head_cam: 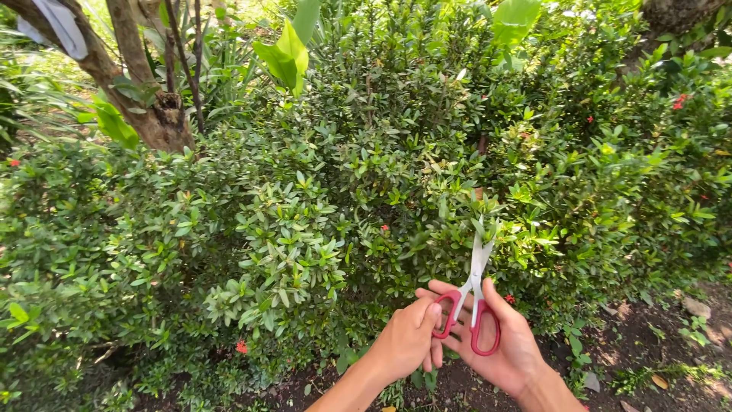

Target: Trimming or pruning leaves and small branches from a bush using scissors.

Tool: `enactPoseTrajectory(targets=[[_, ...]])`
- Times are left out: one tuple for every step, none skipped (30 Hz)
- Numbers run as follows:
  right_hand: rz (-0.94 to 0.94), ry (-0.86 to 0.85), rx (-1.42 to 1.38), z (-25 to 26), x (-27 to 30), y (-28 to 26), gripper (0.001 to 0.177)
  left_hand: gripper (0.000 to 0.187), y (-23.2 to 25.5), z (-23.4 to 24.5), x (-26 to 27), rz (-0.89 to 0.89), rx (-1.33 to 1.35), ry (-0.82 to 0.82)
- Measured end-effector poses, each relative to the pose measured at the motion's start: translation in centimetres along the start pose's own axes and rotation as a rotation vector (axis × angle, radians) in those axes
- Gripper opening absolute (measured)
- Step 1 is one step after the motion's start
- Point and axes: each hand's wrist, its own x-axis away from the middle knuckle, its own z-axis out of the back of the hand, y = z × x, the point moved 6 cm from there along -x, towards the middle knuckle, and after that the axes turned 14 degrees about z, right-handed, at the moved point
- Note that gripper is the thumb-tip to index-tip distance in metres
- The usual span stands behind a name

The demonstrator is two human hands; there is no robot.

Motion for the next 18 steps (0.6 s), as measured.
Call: enactPoseTrajectory(targets=[[-0.004, -0.004, 0.000, 0.2, -0.5, 0.4, 0.074, 0.038, 0.0, 0.2, -0.1, 0.001, 0.001, 0.006], [0.044, -0.094, -0.078, -0.1, -0.9, 0.3, 0.068, 0.039, 0.0, 0.3, -0.3, 0.017, 0.018, 0.004], [0.092, -0.183, -0.156, -0.3, -1.2, 0.3, 0.062, 0.040, -0.1, 0.3, -0.5, 0.032, 0.036, 0.002], [0.092, -0.187, -0.155, -0.1, -1.8, 0.5, 0.062, 0.040, -0.1, 0.4, -0.7, 0.029, 0.035, 0.006], [0.117, -0.104, -0.105, 0.8, -2.5, 0.6, 0.055, 0.041, -0.1, 0.5, -0.9, 0.015, 0.061, 0.008], [0.135, -0.016, -0.057, 1.6, -3.0, 1.0, 0.049, 0.041, -0.3, 0.5, -0.9, 0.007, 0.090, 0.010], [0.131, -0.016, -0.058, 2.5, -3.6, 1.5, 0.049, 0.041, 0.3, 0.1, -0.4, 0.010, 0.091, 0.013], [0.187, -0.140, -0.121, 2.6, -4.3, 1.7, 0.044, 0.041, 0.9, 0.0, 0.1, 0.022, 0.066, 0.050], [0.243, -0.263, -0.186, 2.6, -4.9, 1.8, 0.041, 0.040, 1.5, -0.1, 0.5, 0.034, 0.040, 0.088], [0.250, -0.262, -0.184, 1.8, -5.0, 1.2, 0.041, 0.040, 2.1, 0.0, 0.5, 0.029, 0.038, 0.083], [0.254, -0.227, -0.111, 1.3, -5.1, 0.7, 0.041, 0.035, 2.6, 0.3, 0.6, 0.026, 0.069, 0.105], [0.247, -0.188, -0.038, 0.8, -5.0, 0.5, 0.041, 0.032, 2.8, 0.6, 1.0, 0.031, 0.106, 0.128], [0.243, -0.183, -0.036, 0.0, -4.4, 0.2, 0.041, 0.032, 1.9, 0.8, 0.6, 0.035, 0.111, 0.126], [0.212, -0.177, 0.038, -0.8, -4.2, 0.1, 0.041, 0.037, 1.3, 1.3, 0.1, 0.015, 0.133, 0.118], [0.181, -0.172, 0.111, -1.7, -3.9, -0.1, 0.043, 0.043, 0.7, 1.7, -0.3, -0.006, 0.154, 0.110], [0.182, -0.170, 0.113, -1.9, -3.5, -0.1, 0.043, 0.043, 0.9, 1.8, 0.0, -0.006, 0.155, 0.108], [0.209, -0.285, 0.097, -2.9, -3.0, -0.3, 0.044, 0.041, 1.3, 2.1, 0.4, -0.048, 0.141, 0.135], [0.233, -0.400, 0.080, -3.8, -2.4, -0.3, 0.049, 0.040, 1.6, 2.4, 0.9, -0.087, 0.127, 0.162]])
